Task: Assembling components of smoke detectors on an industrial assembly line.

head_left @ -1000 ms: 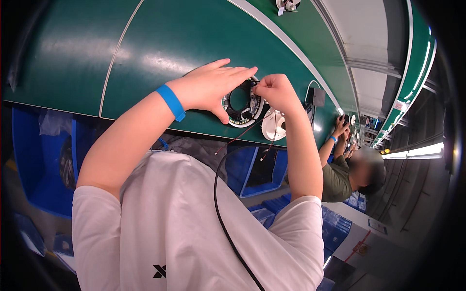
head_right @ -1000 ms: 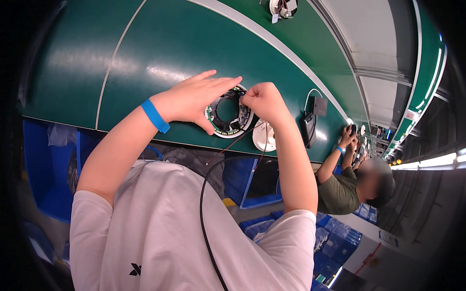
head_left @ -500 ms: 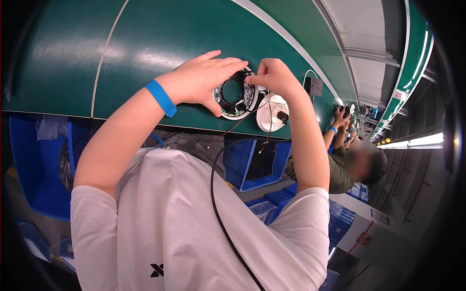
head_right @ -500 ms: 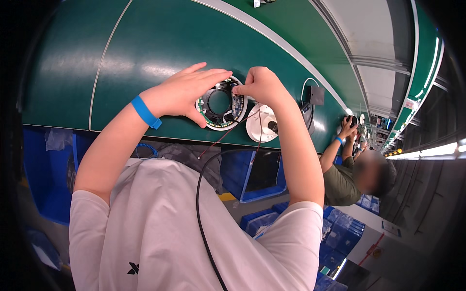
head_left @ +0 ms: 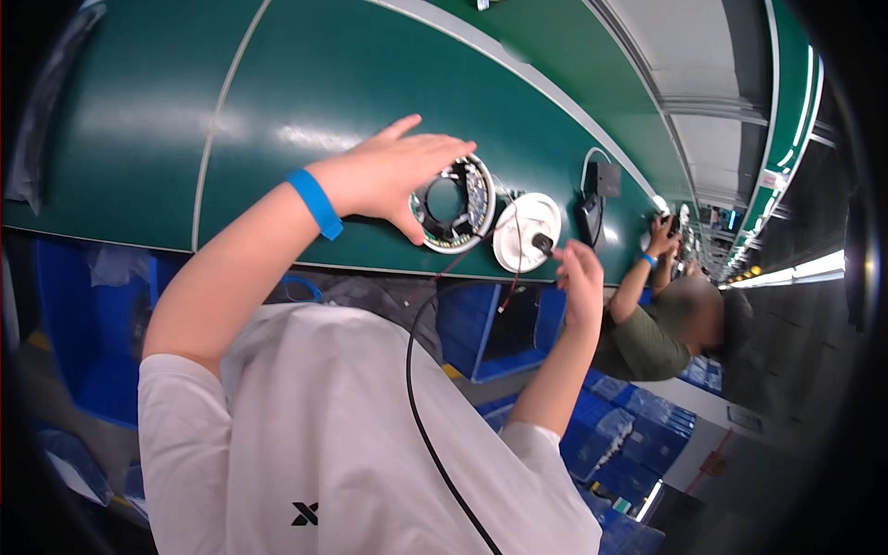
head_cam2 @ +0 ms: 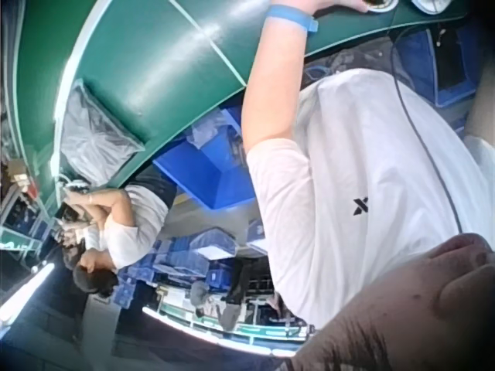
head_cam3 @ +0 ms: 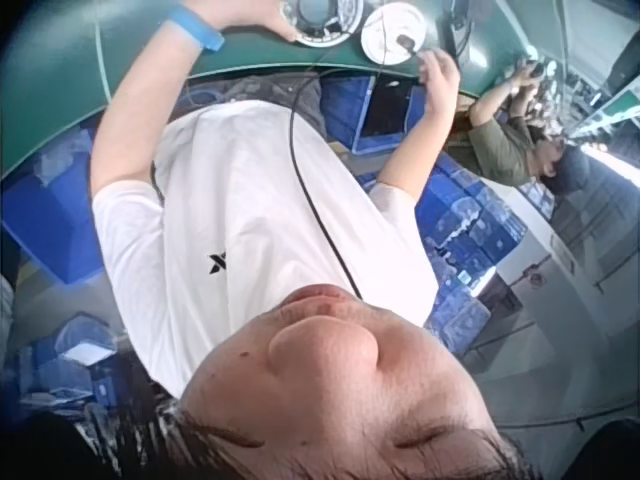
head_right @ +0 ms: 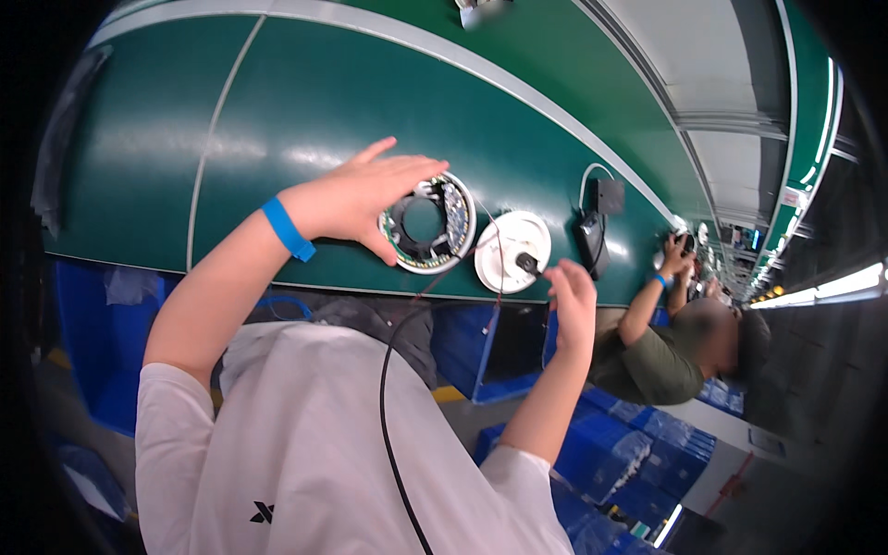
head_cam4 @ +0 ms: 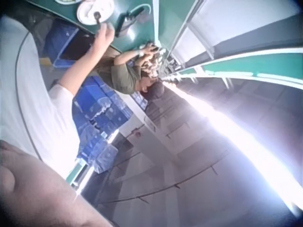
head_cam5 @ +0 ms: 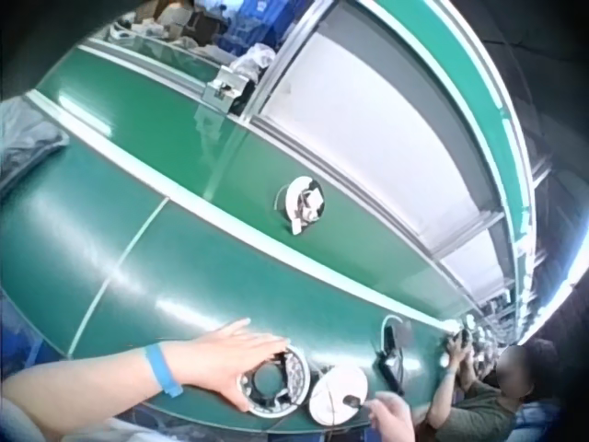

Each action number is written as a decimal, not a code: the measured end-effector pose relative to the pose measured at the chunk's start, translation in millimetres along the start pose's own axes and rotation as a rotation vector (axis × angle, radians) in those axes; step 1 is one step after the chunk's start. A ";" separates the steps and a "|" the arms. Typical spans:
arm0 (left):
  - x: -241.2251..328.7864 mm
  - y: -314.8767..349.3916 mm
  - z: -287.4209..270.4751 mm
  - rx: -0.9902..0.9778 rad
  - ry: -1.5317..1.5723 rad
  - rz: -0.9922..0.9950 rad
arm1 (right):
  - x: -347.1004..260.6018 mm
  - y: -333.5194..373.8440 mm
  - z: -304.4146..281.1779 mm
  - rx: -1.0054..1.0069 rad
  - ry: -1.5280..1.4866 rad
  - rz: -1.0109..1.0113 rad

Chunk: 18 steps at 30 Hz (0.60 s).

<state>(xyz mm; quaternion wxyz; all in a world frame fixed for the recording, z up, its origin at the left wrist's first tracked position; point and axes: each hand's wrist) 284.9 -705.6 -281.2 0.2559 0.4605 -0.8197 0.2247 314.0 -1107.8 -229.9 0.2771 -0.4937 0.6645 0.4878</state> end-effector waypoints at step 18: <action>-134.4 -148.5 -40.9 0.781 0.594 -0.469 | 43.4 -54.2 46.0 0.026 -0.428 -0.148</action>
Point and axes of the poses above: each hand's wrist, its own y-axis away from the middle knuckle, its own z-axis out of the palm, x = y × z, and after that the axes turned 8 degrees about -y, right-handed
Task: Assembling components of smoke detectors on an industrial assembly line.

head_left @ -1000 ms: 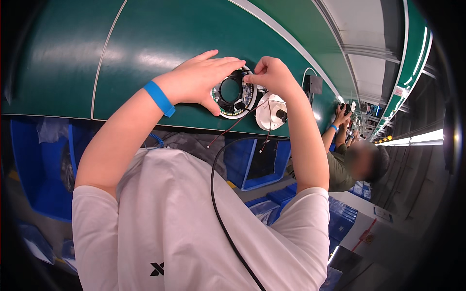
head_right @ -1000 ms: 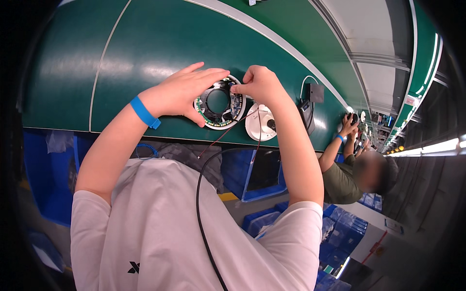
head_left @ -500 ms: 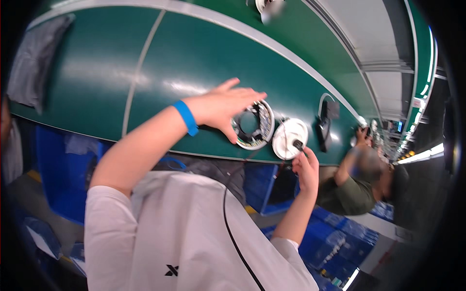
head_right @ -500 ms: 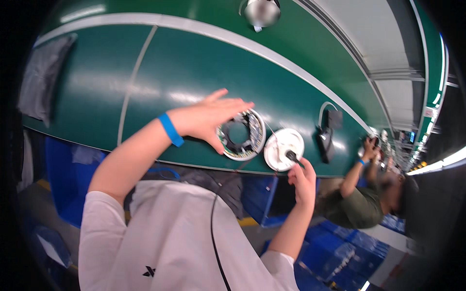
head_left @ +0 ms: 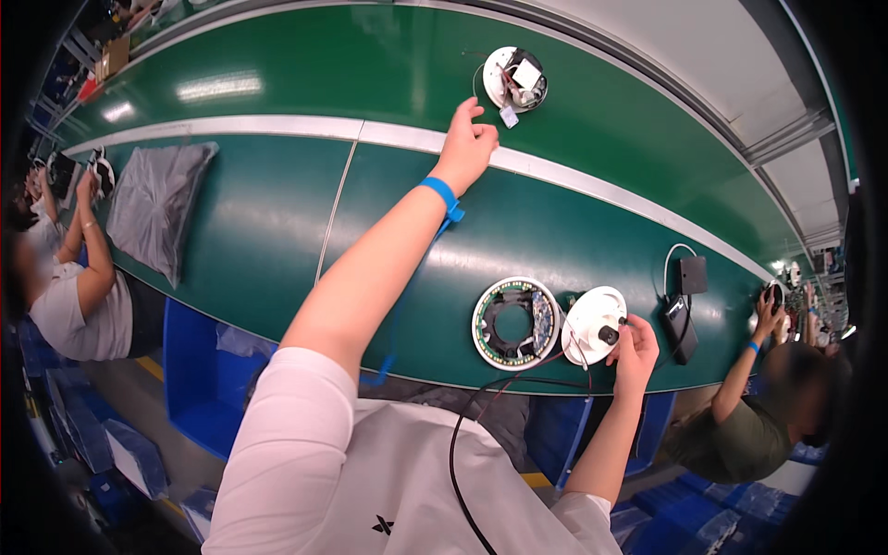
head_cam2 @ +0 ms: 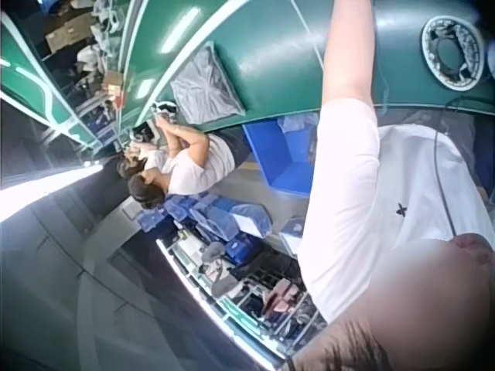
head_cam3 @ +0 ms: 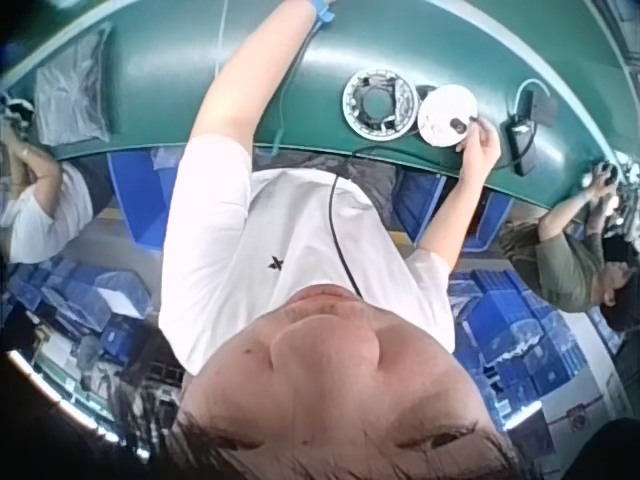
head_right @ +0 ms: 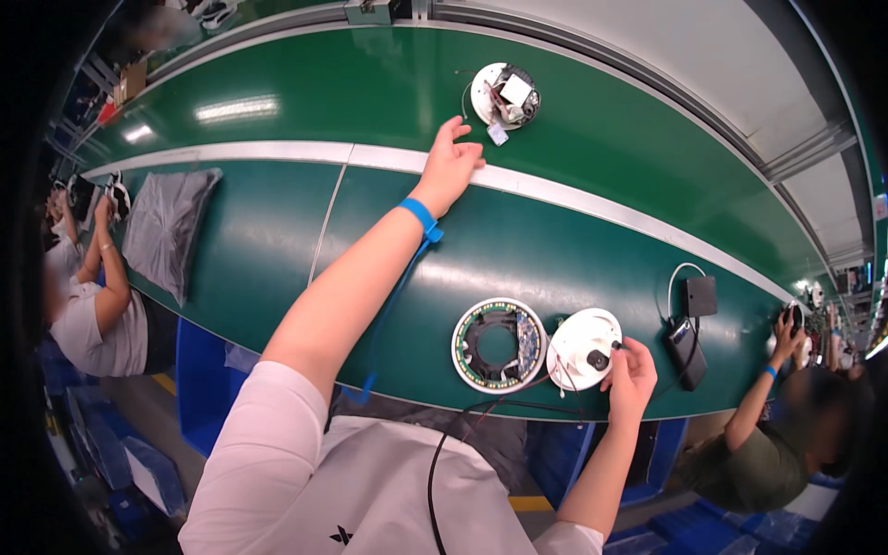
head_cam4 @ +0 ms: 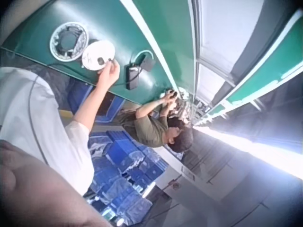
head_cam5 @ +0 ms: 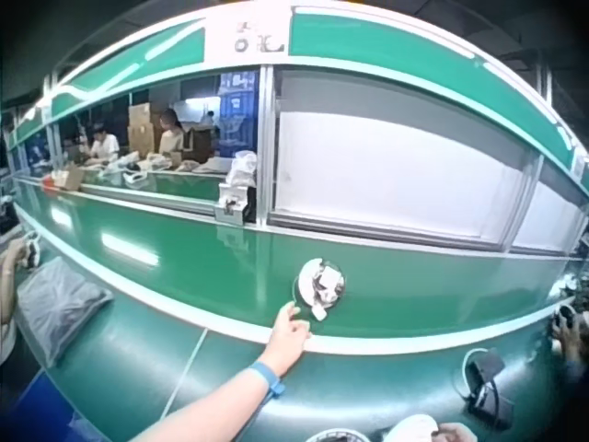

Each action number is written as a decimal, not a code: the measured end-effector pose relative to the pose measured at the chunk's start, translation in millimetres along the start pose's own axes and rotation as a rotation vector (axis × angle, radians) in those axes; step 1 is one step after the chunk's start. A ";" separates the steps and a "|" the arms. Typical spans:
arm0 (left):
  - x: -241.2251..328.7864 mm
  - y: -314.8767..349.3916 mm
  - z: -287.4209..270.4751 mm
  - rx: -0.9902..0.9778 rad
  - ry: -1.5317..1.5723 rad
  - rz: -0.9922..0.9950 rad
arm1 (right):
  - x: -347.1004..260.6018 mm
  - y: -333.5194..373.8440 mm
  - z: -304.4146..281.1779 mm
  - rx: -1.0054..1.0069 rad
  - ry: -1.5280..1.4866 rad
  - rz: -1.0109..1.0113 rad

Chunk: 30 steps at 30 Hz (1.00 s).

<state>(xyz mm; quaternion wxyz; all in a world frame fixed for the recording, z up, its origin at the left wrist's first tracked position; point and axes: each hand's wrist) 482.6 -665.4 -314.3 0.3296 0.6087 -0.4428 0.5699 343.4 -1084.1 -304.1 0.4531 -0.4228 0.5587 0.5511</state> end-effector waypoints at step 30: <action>171.2 232.8 76.3 -0.318 0.643 -0.137 | -100.1 3.3 83.5 -0.300 -0.874 -0.073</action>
Point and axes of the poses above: each hand's wrist, its own y-axis away from the middle knuckle, its own z-axis out of the palm, x = y × z, and after that the axes turned 8 degrees about -y, right-handed
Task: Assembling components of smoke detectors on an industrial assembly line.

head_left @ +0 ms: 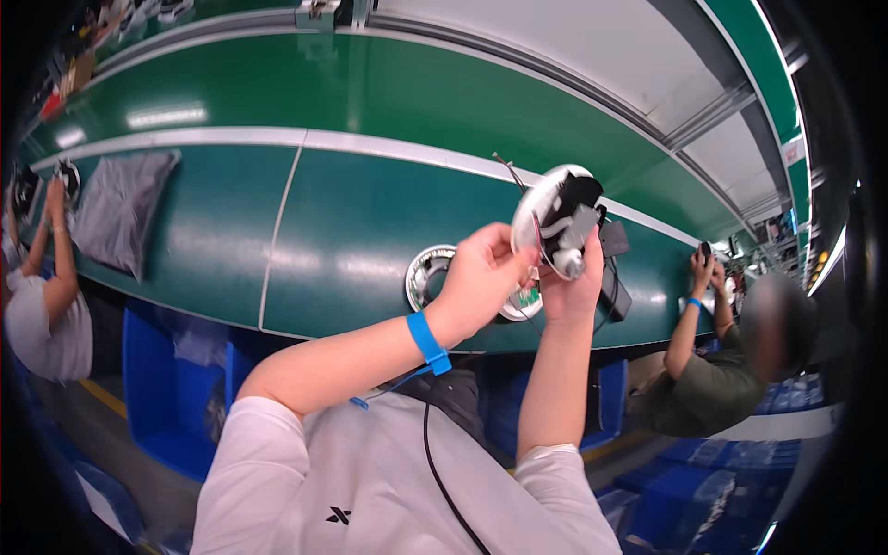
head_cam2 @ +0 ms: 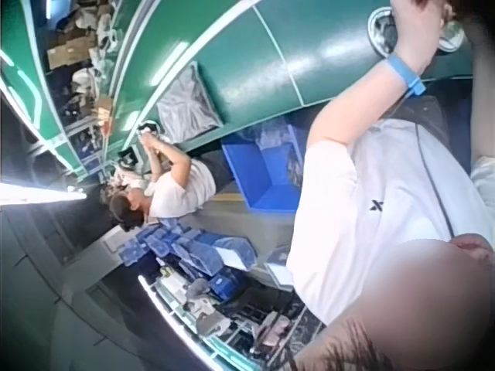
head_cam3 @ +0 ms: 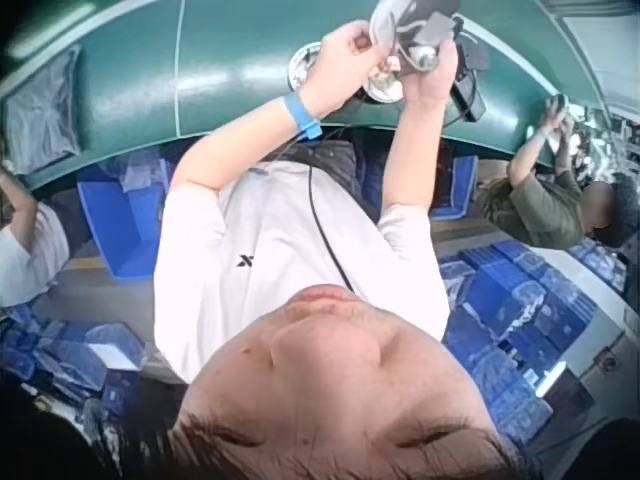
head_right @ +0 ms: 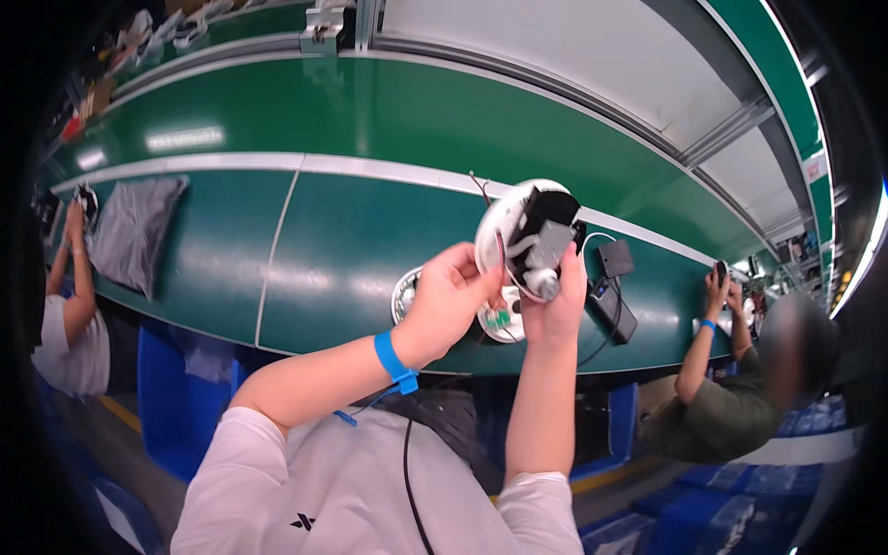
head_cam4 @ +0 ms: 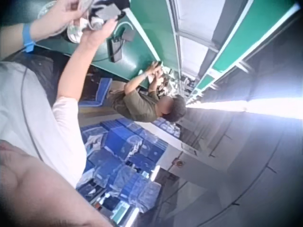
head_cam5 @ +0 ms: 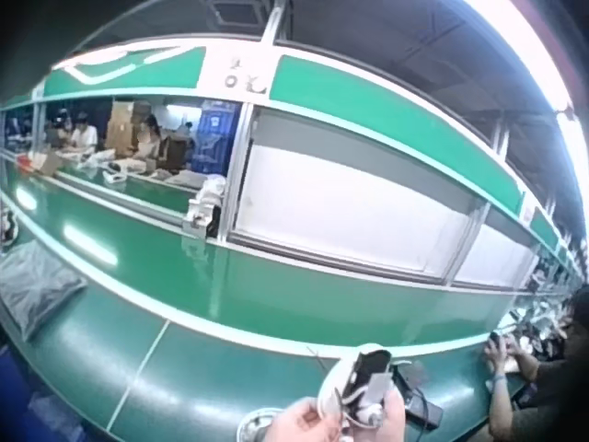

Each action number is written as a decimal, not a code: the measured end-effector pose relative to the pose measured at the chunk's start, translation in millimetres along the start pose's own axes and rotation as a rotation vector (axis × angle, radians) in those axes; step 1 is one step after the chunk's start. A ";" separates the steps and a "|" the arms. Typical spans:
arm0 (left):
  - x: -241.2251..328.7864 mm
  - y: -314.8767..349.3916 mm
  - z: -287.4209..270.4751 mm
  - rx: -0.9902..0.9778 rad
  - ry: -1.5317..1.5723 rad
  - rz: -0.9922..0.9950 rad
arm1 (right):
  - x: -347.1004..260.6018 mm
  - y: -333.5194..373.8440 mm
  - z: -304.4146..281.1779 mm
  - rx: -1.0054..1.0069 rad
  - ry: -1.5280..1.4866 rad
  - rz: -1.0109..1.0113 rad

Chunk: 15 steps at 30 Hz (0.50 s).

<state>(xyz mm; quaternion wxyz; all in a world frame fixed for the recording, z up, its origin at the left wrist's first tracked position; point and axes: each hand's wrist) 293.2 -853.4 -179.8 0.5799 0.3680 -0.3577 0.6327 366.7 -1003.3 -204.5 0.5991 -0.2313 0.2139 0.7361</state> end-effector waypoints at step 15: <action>24.8 7.3 -26.0 -0.328 -1.007 0.895 | -54.1 88.6 -22.2 0.125 -0.078 0.184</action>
Point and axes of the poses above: each hand's wrist, its own y-axis away from the middle knuckle, its own z-axis out of the palm, x = y × z, and after that the axes turned 8 degrees about -y, right-handed
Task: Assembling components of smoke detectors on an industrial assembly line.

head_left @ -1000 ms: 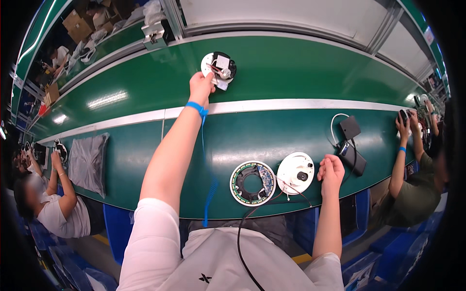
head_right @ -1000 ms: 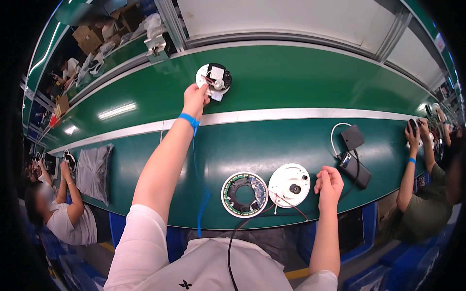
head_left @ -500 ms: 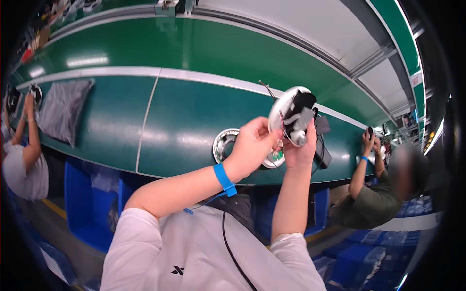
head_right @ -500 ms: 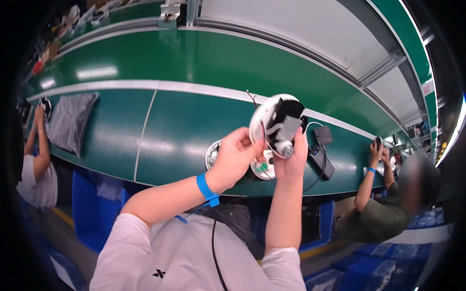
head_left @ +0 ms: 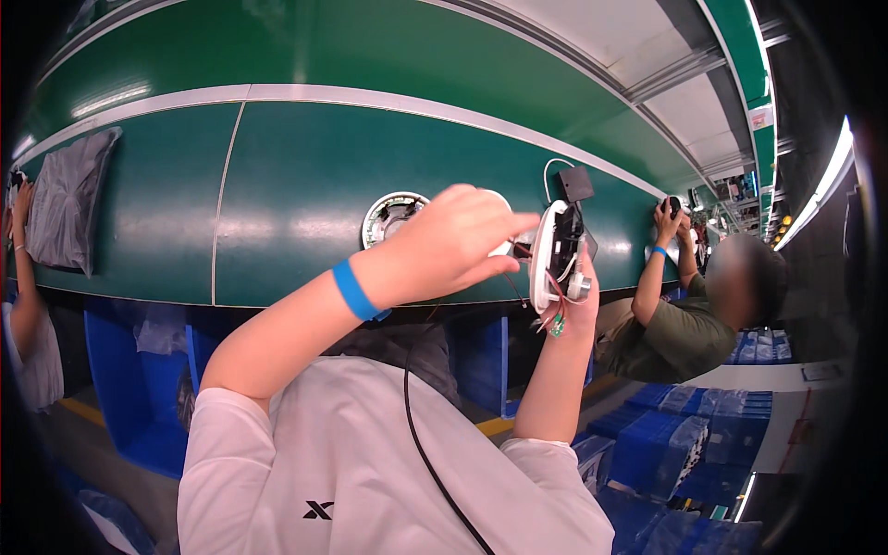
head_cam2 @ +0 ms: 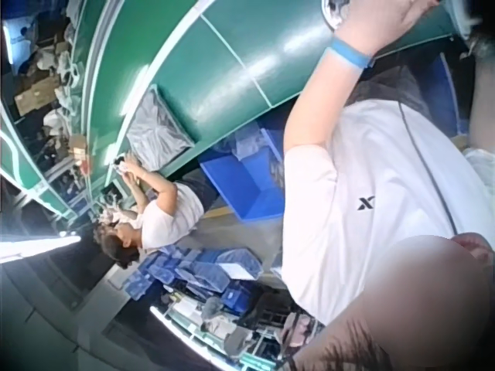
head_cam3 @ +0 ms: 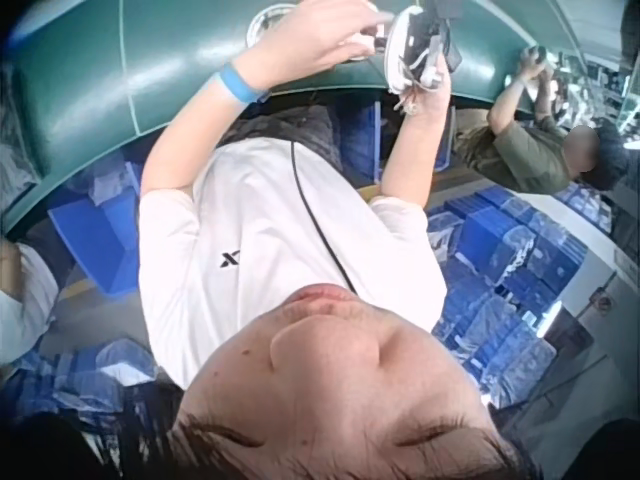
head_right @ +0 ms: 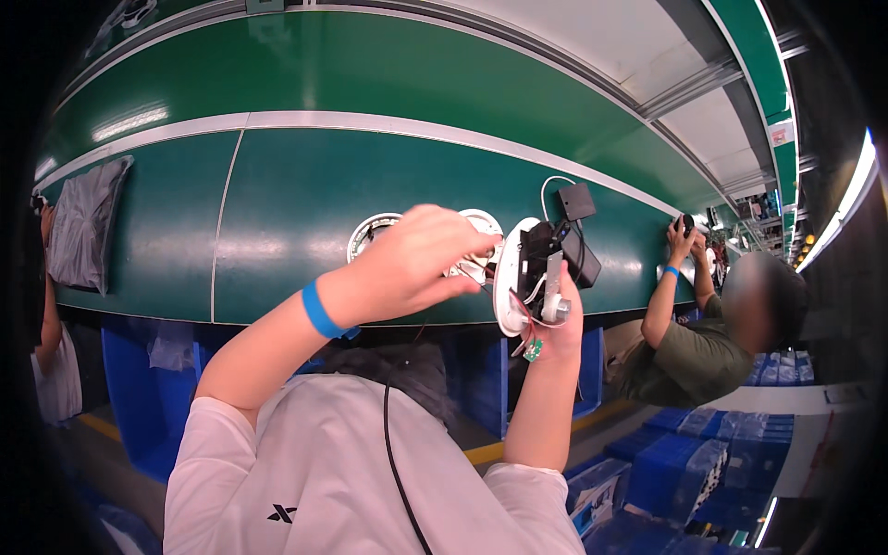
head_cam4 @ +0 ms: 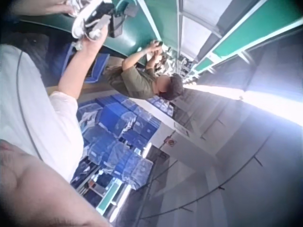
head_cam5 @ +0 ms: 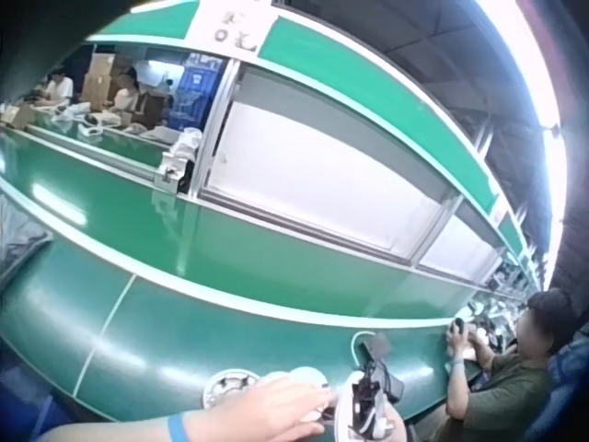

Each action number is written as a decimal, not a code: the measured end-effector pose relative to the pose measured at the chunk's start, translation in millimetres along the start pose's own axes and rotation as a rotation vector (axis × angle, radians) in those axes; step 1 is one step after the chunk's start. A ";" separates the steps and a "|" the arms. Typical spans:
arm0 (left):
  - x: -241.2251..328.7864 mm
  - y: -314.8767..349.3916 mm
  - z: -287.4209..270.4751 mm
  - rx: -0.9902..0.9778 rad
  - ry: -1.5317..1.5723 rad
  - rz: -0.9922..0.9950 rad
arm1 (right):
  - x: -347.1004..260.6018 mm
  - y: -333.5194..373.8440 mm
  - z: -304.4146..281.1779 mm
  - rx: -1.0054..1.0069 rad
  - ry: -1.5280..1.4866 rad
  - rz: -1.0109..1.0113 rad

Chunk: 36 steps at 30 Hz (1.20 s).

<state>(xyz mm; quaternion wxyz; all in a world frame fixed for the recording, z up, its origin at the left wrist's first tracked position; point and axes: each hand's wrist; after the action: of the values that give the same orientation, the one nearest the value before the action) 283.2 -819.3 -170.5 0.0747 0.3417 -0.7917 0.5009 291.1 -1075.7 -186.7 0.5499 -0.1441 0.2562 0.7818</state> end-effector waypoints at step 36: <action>28.1 120.8 9.2 -0.255 0.300 -0.486 | -70.8 182.8 -282.5 1.136 0.229 -0.854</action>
<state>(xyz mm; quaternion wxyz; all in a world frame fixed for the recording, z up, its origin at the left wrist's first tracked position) 189.6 -808.2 -251.7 0.3504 0.4312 -0.7234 0.4097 129.6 -1337.5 -340.2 0.7674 -0.0046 0.6007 0.2243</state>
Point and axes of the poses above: each hand's wrist, its own y-axis away from the middle knuckle, its own z-axis out of the palm, x = y × z, and after that the axes turned 8 degrees about -y, right-handed
